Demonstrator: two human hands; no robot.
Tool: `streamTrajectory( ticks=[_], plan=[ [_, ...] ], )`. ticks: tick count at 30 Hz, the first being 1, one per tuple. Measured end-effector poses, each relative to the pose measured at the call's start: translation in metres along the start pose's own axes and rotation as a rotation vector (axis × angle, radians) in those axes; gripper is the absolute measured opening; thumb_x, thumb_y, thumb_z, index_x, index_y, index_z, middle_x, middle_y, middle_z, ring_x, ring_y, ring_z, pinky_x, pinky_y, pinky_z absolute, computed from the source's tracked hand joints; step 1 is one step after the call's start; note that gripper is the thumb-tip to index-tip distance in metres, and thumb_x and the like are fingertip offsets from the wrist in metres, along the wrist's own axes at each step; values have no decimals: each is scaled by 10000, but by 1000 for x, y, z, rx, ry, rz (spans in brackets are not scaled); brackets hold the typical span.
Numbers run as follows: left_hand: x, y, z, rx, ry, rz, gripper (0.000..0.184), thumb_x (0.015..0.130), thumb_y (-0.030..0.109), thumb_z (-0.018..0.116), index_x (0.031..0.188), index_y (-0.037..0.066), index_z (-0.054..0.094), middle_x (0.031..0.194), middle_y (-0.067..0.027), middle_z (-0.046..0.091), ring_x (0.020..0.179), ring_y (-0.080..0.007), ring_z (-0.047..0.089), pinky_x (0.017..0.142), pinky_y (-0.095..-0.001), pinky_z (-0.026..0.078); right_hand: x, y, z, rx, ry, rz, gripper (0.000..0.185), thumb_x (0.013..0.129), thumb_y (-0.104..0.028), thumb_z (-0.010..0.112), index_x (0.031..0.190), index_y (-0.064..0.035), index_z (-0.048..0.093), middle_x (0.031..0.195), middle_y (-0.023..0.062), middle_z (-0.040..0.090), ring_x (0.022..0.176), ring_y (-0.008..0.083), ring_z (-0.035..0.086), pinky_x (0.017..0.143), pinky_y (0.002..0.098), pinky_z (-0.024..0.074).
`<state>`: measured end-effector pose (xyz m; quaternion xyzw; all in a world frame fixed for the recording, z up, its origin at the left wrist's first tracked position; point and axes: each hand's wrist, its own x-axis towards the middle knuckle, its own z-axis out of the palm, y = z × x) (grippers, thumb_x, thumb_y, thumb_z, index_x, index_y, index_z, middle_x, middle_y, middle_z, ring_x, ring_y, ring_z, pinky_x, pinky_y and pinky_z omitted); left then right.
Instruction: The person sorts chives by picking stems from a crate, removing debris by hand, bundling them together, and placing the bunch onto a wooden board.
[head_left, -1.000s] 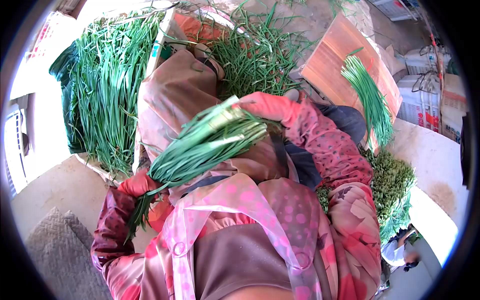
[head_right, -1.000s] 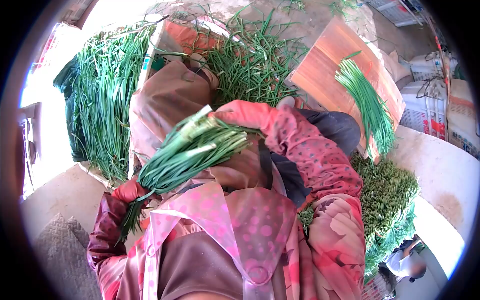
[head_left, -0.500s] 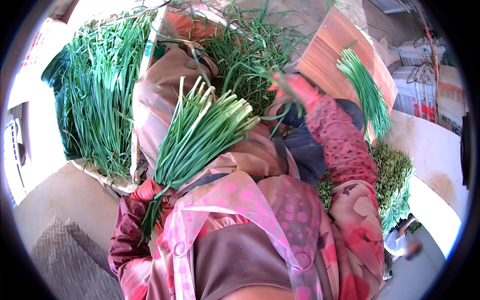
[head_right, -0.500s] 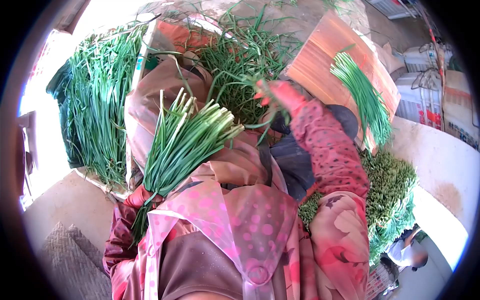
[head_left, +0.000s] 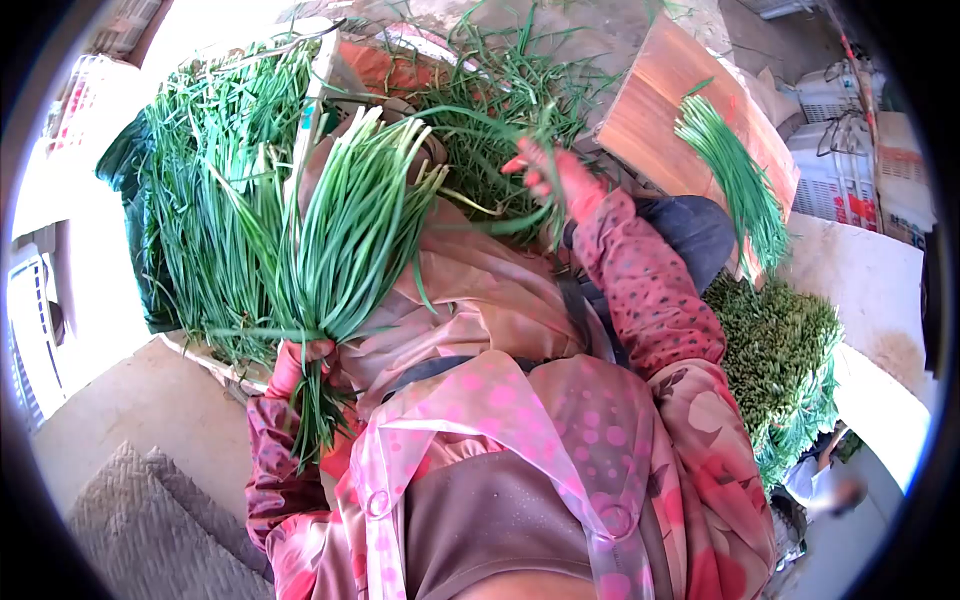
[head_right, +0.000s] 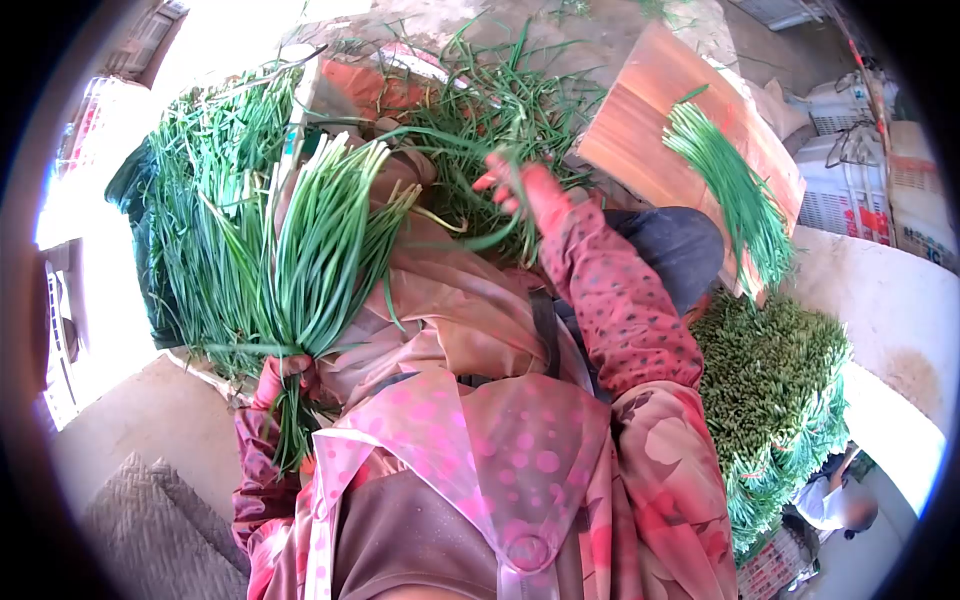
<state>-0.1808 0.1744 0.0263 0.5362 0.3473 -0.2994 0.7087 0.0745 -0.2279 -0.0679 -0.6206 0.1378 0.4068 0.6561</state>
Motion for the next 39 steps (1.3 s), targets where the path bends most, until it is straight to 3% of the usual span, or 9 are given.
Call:
streamTrajectory(
  ticks=[2,3,8,11,14,15,27,36,39],
  plan=[
    [7,-2,2,-40,-30,-5,266,764,216,674,611,38,548,543,-71,530,455,-231,554,436,-333,458,-6,2,26,118,-284,108,654,877,-543,575,1290,-44,490,963,64,655,593,82,595,398,174,346],
    [9,-2,1,-77,-75,-12,270,769,217,674,610,38,547,545,-71,530,459,-231,555,438,-333,460,-29,-7,62,156,-144,24,588,865,-504,617,1254,-76,512,950,51,648,675,105,648,421,167,386],
    [6,-5,-5,-72,-101,42,171,775,165,666,709,55,553,554,-54,515,459,-216,518,453,-349,476,-15,-12,123,129,-254,-43,236,843,-313,690,898,-87,650,685,3,582,464,52,416,396,203,293],
    [2,0,5,-59,-71,61,208,790,170,665,654,50,563,554,-57,542,456,-198,535,440,-317,456,-28,-29,87,-81,-6,-131,371,790,-350,729,946,-21,660,649,-40,534,511,60,436,480,187,352],
    [18,-18,-15,18,-48,46,199,782,205,688,673,69,592,566,-31,570,475,-142,535,437,-267,409,4,-3,-4,330,-143,-247,387,838,-316,678,1018,21,615,678,-34,517,503,54,423,447,189,325],
    [23,-19,-17,61,-61,55,203,781,208,691,672,69,591,564,-33,570,471,-142,532,434,-262,403,3,-10,-18,348,2,-153,380,858,-296,660,1043,30,600,676,-28,517,500,52,423,434,190,312],
    [18,-11,-10,-36,-176,72,213,773,201,694,690,47,572,559,-66,546,437,-197,525,411,-325,471,-73,-27,58,278,43,-101,234,924,-210,571,989,-13,681,673,-5,568,484,60,430,441,200,333],
    [20,-10,-6,-164,-183,68,176,759,159,687,777,33,565,568,-84,542,458,-225,536,432,-371,498,-89,-47,56,226,238,-284,245,865,-279,641,948,-56,704,673,-30,547,520,53,442,472,179,328],
    [16,-5,-3,-139,-196,79,156,766,149,669,758,34,565,549,-84,535,452,-227,540,426,-371,491,-99,-145,53,-240,367,-446,396,773,-459,700,988,-127,712,738,-15,594,625,68,538,516,229,409]
  ],
)
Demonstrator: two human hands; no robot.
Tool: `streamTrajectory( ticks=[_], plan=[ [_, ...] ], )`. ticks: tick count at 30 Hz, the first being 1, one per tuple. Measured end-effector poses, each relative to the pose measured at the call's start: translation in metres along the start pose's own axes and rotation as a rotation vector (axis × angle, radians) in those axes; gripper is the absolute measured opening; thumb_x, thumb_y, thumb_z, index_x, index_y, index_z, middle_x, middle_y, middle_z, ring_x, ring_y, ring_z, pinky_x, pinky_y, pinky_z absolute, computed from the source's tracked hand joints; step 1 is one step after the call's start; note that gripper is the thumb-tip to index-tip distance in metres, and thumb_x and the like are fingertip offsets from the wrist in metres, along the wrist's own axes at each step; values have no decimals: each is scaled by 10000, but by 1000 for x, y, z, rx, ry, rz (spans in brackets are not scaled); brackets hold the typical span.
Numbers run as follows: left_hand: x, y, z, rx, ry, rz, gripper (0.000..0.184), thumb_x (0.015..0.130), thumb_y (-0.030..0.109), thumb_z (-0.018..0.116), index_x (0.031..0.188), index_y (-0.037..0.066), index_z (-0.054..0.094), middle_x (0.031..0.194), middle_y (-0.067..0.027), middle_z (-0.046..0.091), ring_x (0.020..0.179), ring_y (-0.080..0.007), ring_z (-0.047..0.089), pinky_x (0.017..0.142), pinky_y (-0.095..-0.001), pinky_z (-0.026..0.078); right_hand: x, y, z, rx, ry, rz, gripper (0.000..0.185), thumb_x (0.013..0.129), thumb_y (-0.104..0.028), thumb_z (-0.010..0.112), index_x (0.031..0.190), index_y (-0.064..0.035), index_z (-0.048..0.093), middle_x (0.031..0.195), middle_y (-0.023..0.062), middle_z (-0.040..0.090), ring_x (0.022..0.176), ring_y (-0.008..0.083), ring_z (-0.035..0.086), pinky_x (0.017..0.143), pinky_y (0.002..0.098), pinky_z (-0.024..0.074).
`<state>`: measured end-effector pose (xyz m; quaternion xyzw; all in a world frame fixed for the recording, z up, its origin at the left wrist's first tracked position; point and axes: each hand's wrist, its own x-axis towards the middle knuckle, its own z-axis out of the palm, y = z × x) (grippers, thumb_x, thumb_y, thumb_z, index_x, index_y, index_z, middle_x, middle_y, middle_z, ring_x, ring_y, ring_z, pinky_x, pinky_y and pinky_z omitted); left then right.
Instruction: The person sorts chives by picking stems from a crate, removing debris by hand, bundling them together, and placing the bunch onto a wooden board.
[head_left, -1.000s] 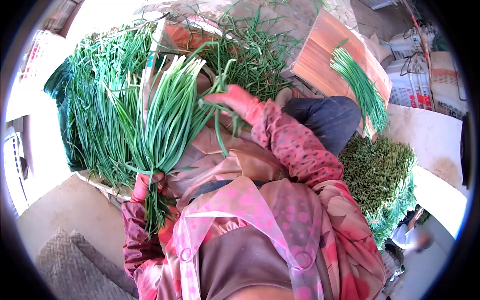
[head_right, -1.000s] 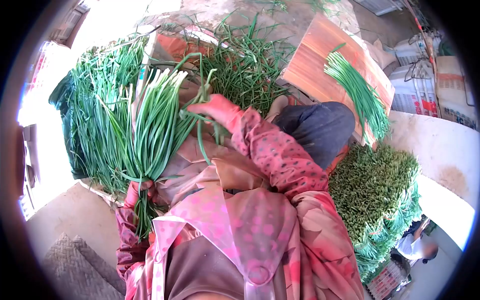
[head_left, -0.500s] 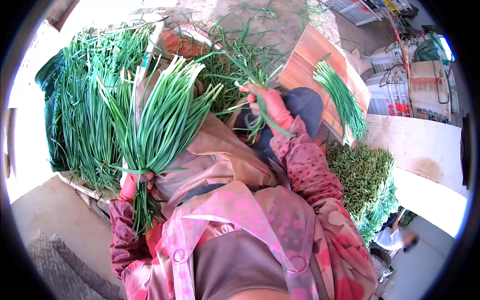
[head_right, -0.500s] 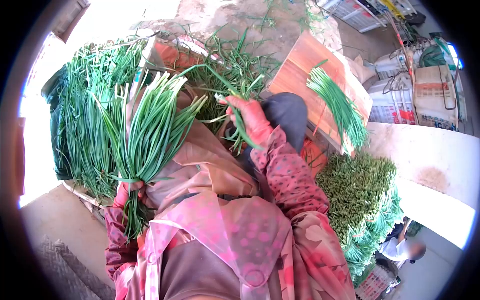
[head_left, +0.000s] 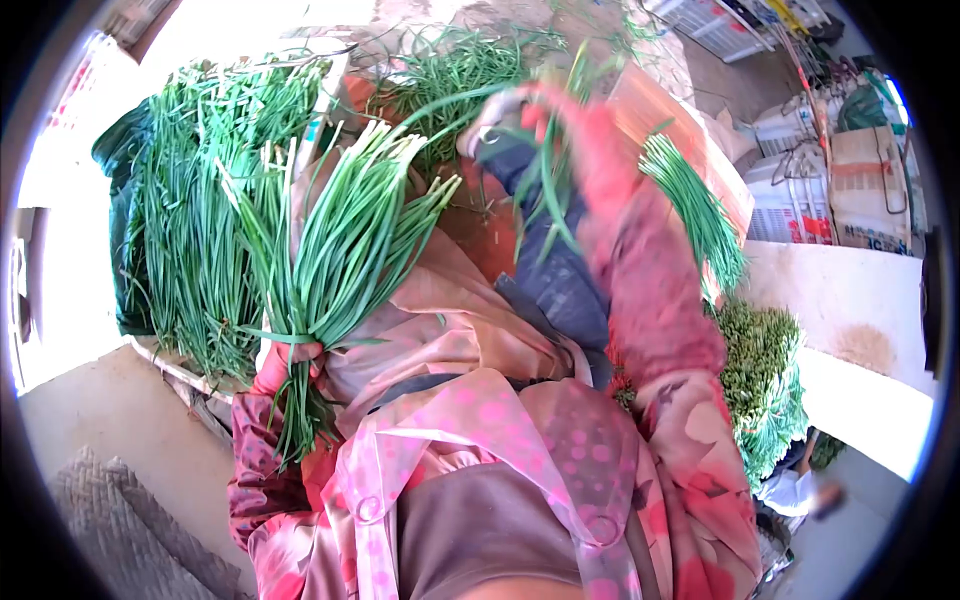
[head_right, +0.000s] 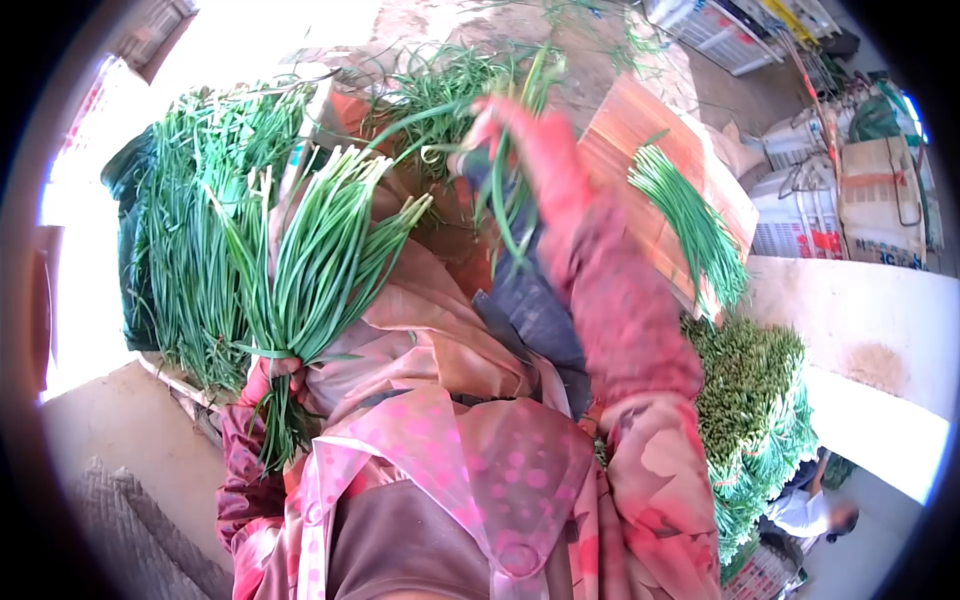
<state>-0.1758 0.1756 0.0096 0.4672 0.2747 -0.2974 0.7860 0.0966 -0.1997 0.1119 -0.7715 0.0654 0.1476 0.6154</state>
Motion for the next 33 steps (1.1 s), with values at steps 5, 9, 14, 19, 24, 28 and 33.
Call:
streamTrajectory(
  ticks=[5,9,14,19,24,28,33],
  plan=[
    [-2,-6,-4,27,52,19,159,762,143,663,707,34,562,546,-91,540,432,-218,525,427,-347,476,112,-13,-22,-773,107,-328,559,811,-390,679,1238,-50,562,1191,151,619,1083,256,588,917,336,457],
    [-4,-1,2,78,70,0,196,750,169,667,639,33,580,540,-80,558,433,-198,534,432,-308,464,50,32,35,-670,-452,-486,472,814,-349,700,1183,-67,611,1187,158,618,1093,280,589,950,356,446],
    [-10,7,17,47,164,-43,191,750,161,674,634,44,577,541,-74,561,422,-202,530,410,-331,454,43,150,94,-388,-724,-506,332,831,-287,668,1048,-36,666,979,119,678,934,234,640,852,334,482],
    [-37,-6,-5,118,223,-155,183,729,179,716,673,49,599,538,-58,559,421,-189,537,388,-319,455,50,159,57,-89,-438,11,149,853,-183,644,922,-60,691,954,78,691,971,157,625,907,295,452],
    [-40,-18,-17,101,169,-158,162,731,172,708,709,42,614,563,-60,581,446,-177,559,400,-299,459,-9,122,67,-421,-359,-979,282,740,-252,731,977,-116,661,1093,88,645,1022,279,605,898,380,474],
    [-38,-19,-24,144,210,-187,162,740,160,708,772,30,618,598,-54,597,467,-158,572,426,-272,464,-19,167,105,-389,-302,-959,233,754,-254,710,927,-102,672,996,96,664,966,273,620,861,378,484],
    [-40,-23,-40,259,273,-222,197,743,134,710,869,9,625,665,-46,609,491,-149,591,446,-271,480,8,195,82,-468,-187,-472,223,778,-283,668,878,-84,678,875,132,656,864,327,622,772,428,491]
  ],
)
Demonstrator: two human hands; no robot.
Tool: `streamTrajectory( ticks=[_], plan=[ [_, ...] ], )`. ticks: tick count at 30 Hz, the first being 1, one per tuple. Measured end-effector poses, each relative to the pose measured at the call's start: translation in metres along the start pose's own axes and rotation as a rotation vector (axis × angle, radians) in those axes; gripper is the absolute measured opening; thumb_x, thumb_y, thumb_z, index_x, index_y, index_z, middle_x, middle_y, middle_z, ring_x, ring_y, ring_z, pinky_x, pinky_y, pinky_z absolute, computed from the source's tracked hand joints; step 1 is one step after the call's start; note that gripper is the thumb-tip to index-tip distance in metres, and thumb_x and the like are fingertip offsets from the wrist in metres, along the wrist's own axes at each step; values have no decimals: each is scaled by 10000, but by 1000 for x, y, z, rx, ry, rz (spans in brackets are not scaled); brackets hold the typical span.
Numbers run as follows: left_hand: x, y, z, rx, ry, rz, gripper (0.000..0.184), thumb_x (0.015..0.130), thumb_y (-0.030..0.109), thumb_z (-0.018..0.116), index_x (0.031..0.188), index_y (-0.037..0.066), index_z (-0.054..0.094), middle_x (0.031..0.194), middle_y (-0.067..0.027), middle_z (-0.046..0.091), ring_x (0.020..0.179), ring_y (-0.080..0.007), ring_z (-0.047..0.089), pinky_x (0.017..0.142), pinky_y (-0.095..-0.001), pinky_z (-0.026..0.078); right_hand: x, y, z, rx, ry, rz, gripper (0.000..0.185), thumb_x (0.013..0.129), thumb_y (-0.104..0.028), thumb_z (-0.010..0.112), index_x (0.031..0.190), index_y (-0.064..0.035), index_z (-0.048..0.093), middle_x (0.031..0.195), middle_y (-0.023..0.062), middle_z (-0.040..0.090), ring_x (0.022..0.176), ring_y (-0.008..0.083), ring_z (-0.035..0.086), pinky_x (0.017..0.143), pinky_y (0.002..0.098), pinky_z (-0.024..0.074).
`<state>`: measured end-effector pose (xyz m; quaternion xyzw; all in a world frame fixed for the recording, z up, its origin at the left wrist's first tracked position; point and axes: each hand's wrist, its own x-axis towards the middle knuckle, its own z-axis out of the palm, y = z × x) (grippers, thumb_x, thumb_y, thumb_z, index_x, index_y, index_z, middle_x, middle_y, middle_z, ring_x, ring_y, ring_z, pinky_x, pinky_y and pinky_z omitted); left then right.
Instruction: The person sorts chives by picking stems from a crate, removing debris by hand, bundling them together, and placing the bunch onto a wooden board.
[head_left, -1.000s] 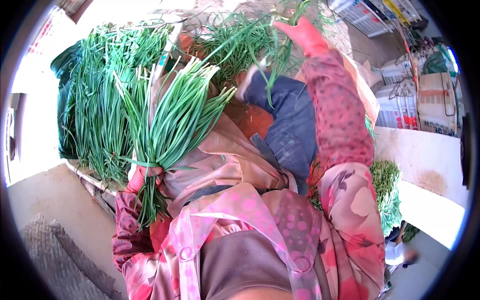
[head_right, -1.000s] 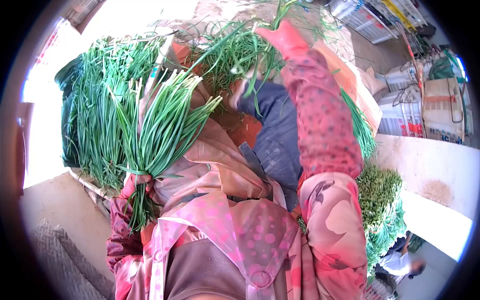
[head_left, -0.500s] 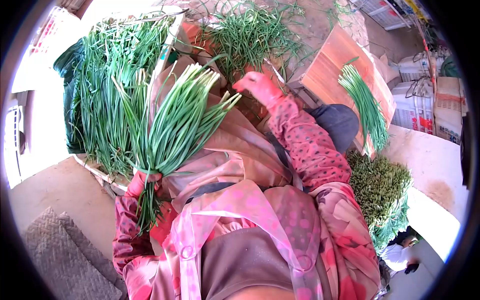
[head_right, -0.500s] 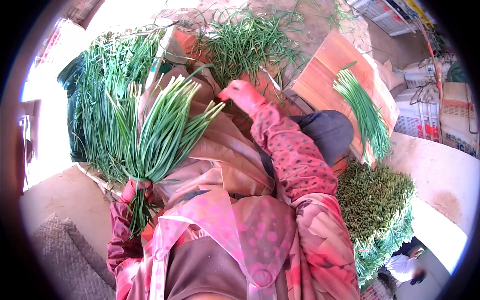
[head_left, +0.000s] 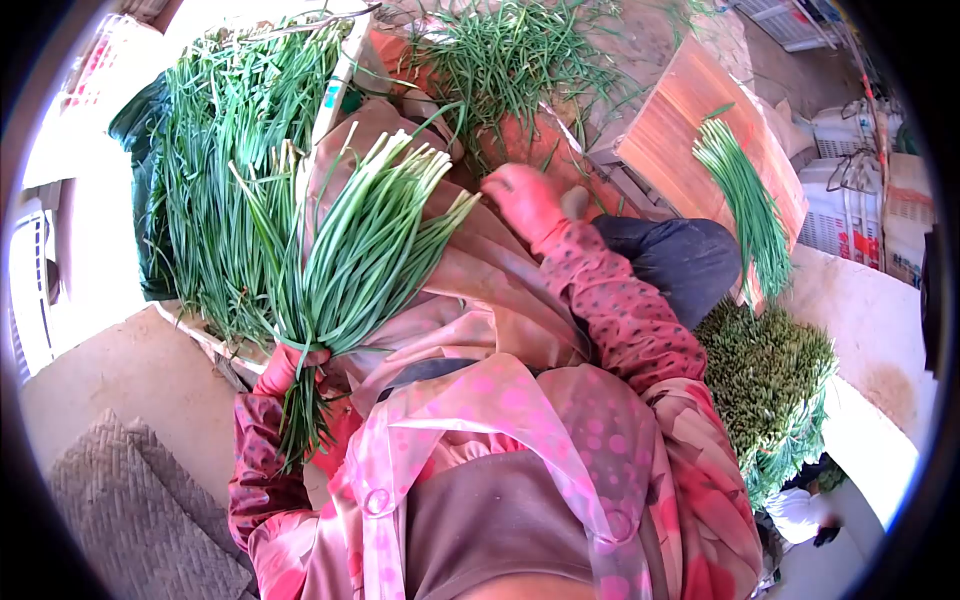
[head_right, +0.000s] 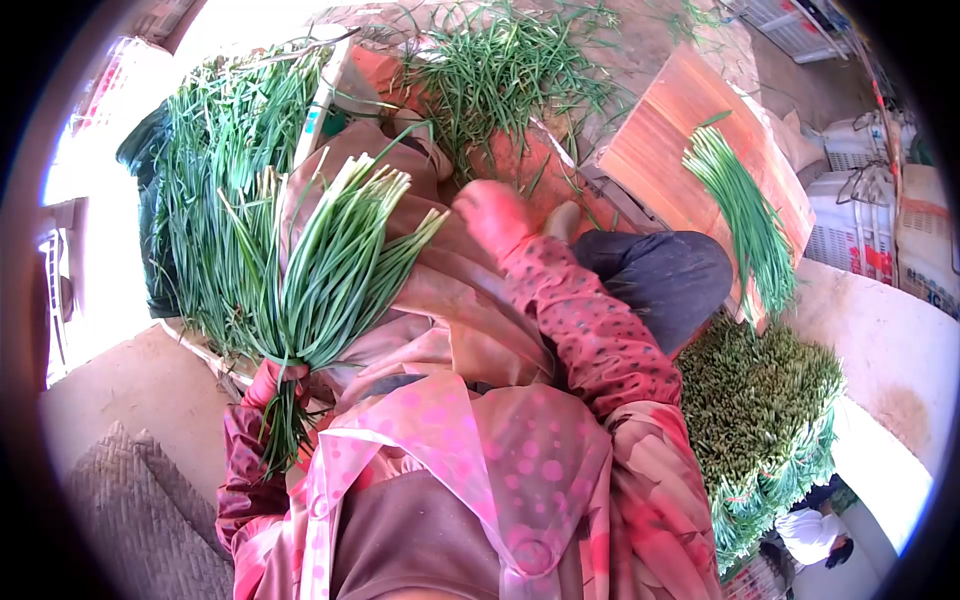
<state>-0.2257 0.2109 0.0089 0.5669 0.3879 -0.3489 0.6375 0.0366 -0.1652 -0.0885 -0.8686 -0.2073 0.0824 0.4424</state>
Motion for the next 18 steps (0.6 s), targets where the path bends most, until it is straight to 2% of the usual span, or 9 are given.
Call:
streamTrajectory(
  ticks=[3,5,7,9,10,12,15,16,18],
  plan=[
    [-21,36,27,35,49,-20,190,748,136,705,862,8,623,681,-45,609,493,-147,589,450,-271,484,18,0,-19,-127,2,-15,278,794,-338,659,885,-76,675,884,145,648,872,333,615,776,433,484],
    [-21,33,23,52,29,4,189,750,137,704,862,9,624,690,-44,610,507,-143,591,454,-274,489,22,-45,-28,-58,-59,-444,326,788,-381,670,894,-74,676,899,145,645,905,331,608,803,437,473],
    [-27,44,31,33,33,3,188,751,145,705,858,12,628,692,-42,610,521,-140,593,461,-276,492,16,-63,-10,-22,-405,-314,325,771,-390,687,873,-82,694,939,163,658,942,323,610,830,397,474],
    [-26,43,34,61,57,13,191,750,153,709,855,12,633,694,-43,615,526,-141,597,471,-273,490,8,-65,-1,222,-534,24,261,797,-311,666,844,-56,701,892,134,680,909,270,638,817,350,479],
    [-25,42,37,43,55,19,195,749,155,714,855,12,634,696,-46,618,526,-141,598,472,-268,486,9,-61,-1,220,-543,19,261,797,-311,666,844,-56,701,892,134,680,909,270,638,817,350,479],
    [-21,33,34,68,33,60,202,748,157,731,858,14,639,705,-51,626,527,-142,600,474,-264,473,1,-37,-6,627,-367,331,198,812,-216,638,799,-29,701,837,84,691,885,198,649,805,307,476],
    [-17,40,43,104,41,121,206,746,158,741,852,22,627,707,-46,622,524,-148,601,472,-271,470,8,38,-13,823,-133,624,284,895,-260,603,1078,-47,640,961,57,685,961,188,630,849,333,471],
    [-17,41,44,106,34,119,206,746,158,741,852,22,627,707,-46,622,524,-148,601,472,-271,470,15,21,-25,820,-127,629,284,895,-260,603,1078,-47,640,961,57,685,961,188,630,849,333,471],
    [-15,43,44,67,52,111,225,737,156,747,864,22,619,700,-49,615,515,-151,595,472,-272,475,42,-45,-57,745,-164,508,419,927,-309,574,1248,-46,524,1211,118,594,1078,260,591,868,384,510]
  ],
)
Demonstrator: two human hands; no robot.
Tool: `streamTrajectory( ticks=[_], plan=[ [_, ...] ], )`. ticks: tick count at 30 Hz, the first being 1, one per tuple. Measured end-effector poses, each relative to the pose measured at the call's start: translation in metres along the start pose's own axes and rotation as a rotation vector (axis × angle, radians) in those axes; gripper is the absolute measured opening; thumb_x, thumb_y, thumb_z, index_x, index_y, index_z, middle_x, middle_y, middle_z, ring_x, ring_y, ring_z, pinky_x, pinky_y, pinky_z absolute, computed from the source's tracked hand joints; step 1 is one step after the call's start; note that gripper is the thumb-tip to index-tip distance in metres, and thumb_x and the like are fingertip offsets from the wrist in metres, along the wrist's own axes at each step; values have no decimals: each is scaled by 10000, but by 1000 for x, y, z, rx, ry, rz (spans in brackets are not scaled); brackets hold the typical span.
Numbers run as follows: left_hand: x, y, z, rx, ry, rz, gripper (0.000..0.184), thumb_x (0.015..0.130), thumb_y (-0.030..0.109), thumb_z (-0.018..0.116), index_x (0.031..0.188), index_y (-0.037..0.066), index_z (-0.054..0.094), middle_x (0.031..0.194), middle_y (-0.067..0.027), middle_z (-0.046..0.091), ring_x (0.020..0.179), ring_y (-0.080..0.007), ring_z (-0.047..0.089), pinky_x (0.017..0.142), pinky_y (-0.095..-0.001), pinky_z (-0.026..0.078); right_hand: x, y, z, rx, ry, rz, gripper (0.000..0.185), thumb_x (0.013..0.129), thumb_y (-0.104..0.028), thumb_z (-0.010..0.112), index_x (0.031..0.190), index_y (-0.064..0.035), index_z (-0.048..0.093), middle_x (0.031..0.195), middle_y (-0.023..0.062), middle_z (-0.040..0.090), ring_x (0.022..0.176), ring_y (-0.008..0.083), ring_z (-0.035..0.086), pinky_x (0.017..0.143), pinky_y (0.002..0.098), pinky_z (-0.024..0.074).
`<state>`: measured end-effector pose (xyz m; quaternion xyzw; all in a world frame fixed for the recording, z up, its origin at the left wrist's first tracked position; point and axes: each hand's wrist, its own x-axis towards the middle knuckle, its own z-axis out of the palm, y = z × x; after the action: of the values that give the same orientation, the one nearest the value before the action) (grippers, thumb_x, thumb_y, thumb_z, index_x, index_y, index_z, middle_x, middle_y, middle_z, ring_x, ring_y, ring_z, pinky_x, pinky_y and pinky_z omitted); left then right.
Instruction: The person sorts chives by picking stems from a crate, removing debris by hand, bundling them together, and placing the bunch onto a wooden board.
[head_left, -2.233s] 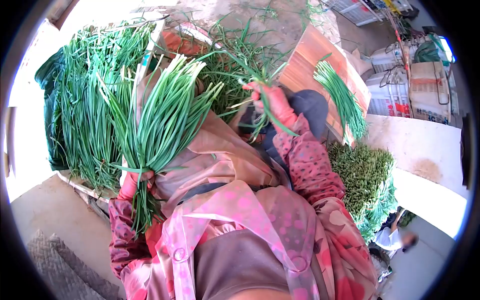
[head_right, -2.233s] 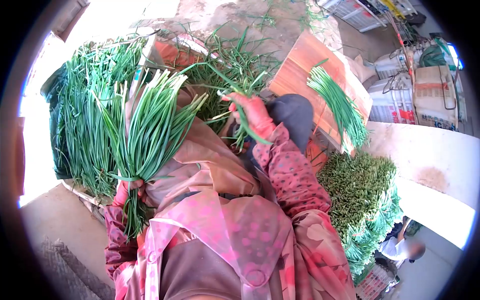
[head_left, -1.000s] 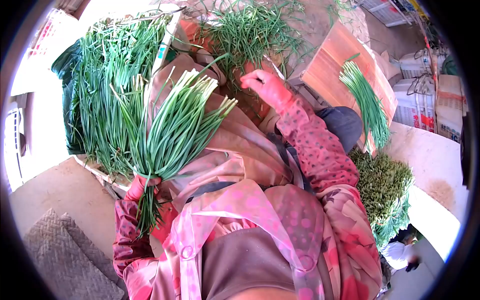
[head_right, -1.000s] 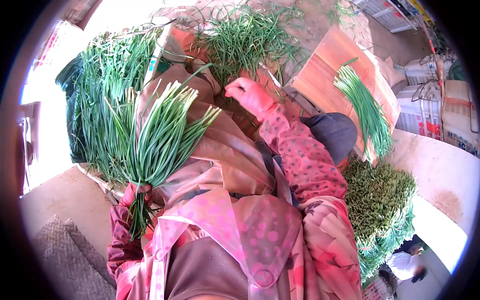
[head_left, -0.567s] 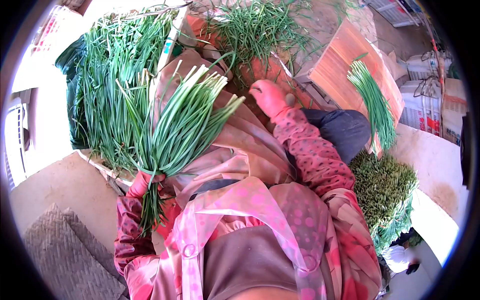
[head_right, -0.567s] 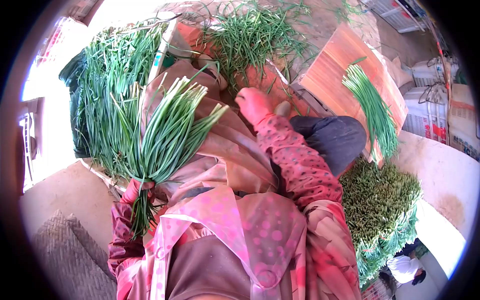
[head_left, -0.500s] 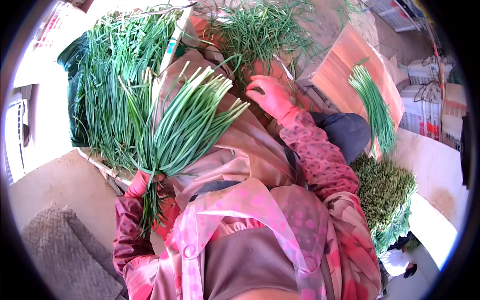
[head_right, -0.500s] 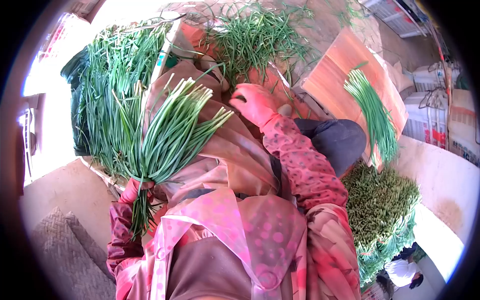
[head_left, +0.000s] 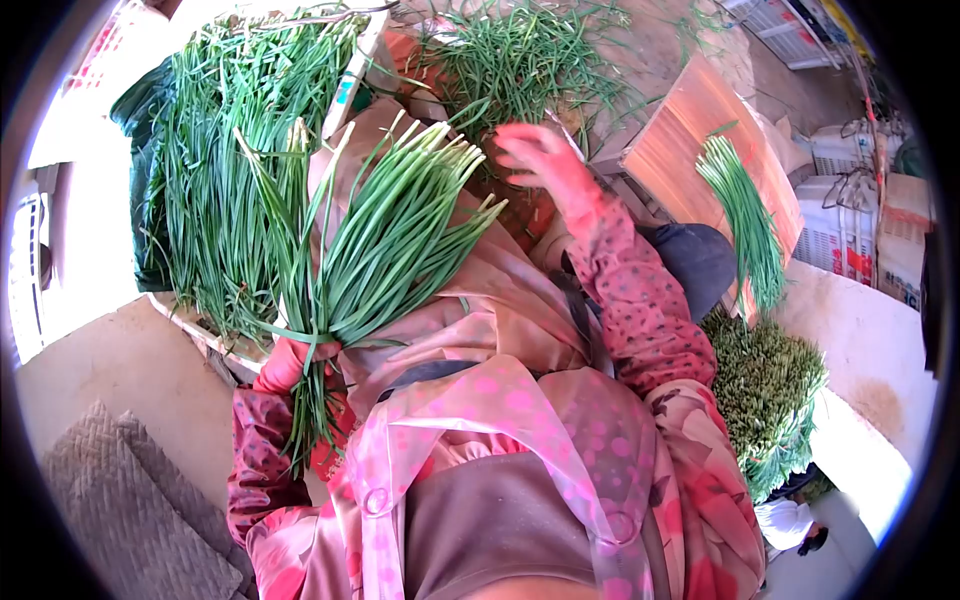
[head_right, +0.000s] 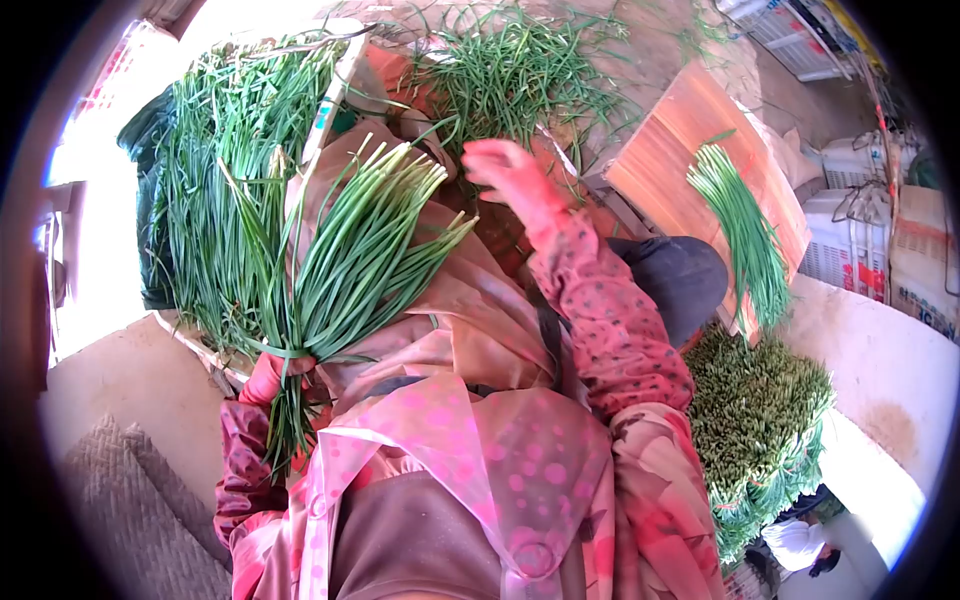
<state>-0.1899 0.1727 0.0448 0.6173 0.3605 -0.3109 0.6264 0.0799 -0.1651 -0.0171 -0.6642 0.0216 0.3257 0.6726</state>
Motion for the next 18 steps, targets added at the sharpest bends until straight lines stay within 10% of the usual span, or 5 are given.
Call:
streamTrajectory(
  ticks=[11,18],
  plan=[
    [19,6,1,-254,-146,44,202,802,214,702,781,35,611,584,-59,592,476,-177,570,452,-295,462,-20,24,26,59,-168,121,268,835,-189,702,1031,-25,622,883,27,661,730,119,613,629,239,490],
    [31,-1,-19,-149,-156,-42,171,788,168,720,836,43,614,629,-56,602,520,-158,590,475,-283,478,-31,36,11,-621,-161,-640,332,752,-344,723,948,-81,668,884,129,653,842,334,618,738,399,497]
  ],
)
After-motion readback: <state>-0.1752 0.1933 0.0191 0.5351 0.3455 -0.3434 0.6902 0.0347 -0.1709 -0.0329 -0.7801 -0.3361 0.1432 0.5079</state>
